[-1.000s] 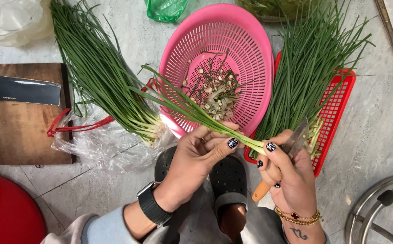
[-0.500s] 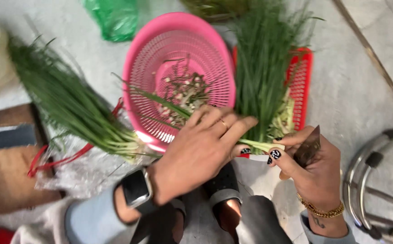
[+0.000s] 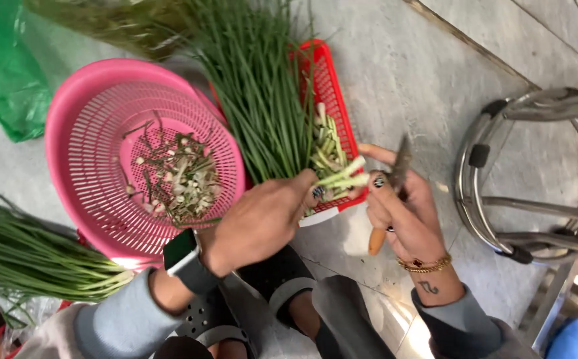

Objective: The person sits on the floor and trims the white ends of green onions using a small knife. They hold the onions in their left hand and cut the ends with their right hand, placing the trimmed pieces into a pink basket and the cleaned onions into a red basket.

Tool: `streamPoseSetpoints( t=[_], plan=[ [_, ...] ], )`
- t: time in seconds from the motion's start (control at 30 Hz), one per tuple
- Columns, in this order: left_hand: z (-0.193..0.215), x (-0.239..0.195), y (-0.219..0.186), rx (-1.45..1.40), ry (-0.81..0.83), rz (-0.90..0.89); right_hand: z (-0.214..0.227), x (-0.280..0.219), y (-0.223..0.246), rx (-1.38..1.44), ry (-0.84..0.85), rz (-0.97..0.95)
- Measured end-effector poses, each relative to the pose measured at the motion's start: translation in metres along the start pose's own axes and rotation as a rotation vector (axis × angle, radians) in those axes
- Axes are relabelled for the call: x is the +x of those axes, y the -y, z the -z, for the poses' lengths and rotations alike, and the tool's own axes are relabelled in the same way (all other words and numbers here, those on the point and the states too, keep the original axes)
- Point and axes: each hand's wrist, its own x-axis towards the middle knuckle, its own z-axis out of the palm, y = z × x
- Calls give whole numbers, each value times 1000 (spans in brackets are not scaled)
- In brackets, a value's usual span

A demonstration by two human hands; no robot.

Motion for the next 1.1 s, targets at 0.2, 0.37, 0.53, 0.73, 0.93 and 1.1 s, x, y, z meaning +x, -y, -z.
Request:
streamPoseSetpoints(
  t=[0.2,0.37,0.53,0.73,0.93,1.1],
  plan=[
    [13,38,-11,-327,-3,-111,26,-22,-77,174,151,4],
    [13,46,-23,-393,109,-153,18,-31,-71,210,171,-16],
    [6,52,-20,-442,177,-185,7,-28,-62,287,161,-10],
    [-9,62,-5,-571,229,-190,10,-23,-64,243,186,-11],
    [-18,67,4,-559,217,-217,25,-23,-93,305,143,-25],
    [5,53,-15,-397,172,-158,6,-13,-76,245,73,-87]
  ],
)
